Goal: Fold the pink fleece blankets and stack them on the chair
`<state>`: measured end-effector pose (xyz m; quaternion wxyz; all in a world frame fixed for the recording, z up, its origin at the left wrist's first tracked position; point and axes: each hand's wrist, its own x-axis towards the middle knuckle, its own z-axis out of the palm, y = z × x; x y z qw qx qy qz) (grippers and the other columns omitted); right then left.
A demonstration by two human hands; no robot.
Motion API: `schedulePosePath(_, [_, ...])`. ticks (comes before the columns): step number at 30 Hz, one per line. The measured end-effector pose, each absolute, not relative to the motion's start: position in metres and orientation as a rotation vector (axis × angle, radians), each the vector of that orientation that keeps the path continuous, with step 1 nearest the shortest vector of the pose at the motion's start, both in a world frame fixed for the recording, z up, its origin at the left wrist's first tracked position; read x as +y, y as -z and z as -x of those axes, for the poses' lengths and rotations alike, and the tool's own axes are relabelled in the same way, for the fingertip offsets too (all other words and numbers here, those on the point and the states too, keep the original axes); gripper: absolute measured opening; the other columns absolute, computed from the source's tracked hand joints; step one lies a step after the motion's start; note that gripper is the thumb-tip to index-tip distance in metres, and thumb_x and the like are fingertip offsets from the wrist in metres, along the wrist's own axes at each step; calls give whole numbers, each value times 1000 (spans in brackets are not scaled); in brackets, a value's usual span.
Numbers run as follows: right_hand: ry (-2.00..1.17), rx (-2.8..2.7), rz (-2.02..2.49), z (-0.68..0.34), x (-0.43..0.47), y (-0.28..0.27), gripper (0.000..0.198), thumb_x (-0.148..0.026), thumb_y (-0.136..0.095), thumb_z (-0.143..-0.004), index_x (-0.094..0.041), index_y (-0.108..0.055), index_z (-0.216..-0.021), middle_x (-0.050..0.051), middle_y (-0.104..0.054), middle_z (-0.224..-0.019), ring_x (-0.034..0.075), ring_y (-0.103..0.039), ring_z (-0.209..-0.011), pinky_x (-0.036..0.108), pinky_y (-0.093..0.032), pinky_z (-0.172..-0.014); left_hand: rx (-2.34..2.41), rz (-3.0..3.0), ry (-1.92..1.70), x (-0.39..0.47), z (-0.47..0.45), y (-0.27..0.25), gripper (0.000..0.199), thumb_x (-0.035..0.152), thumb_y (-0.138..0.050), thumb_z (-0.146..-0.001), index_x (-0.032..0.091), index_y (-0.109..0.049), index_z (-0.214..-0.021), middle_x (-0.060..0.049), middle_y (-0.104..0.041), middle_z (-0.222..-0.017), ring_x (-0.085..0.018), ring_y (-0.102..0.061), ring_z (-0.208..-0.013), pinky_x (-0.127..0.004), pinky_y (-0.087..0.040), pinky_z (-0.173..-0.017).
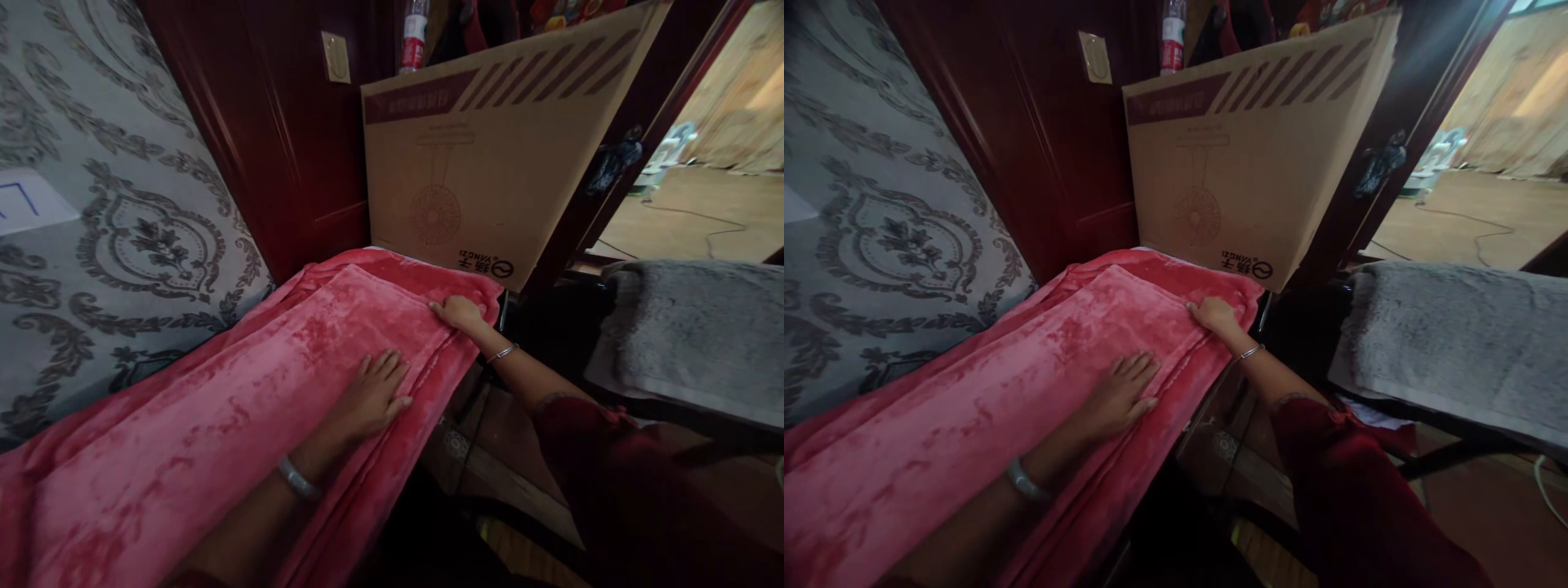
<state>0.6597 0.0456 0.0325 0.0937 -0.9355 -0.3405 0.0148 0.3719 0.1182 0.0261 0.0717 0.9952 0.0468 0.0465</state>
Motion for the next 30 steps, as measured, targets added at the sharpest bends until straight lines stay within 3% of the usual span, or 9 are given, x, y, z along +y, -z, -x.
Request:
schedulePosePath(15, [94,-1098,2734,-659,35,-9,46,-48,-38,-105,-15,-69,-113,15,-74,-109,27,-68,-102,31,-46,-81,118,-2951,-64,114,-372,-15,65,48,-52,-98,23,-38,-155,-13,-32,-164,-32,-23,-154,-61,-19,-123])
schedulePosePath(30, [111,-1095,2730,-653,37,-2,43,-45,-39,-105,-15,-68,-115,15,-74,-106,30,-70,-102,36,-48,-80,92,-2866,-218,111,-359,-9,62,56,-42,-100,24,-42,-152,-10,-40,-161,-29,-30,-151,-57,-20,-124])
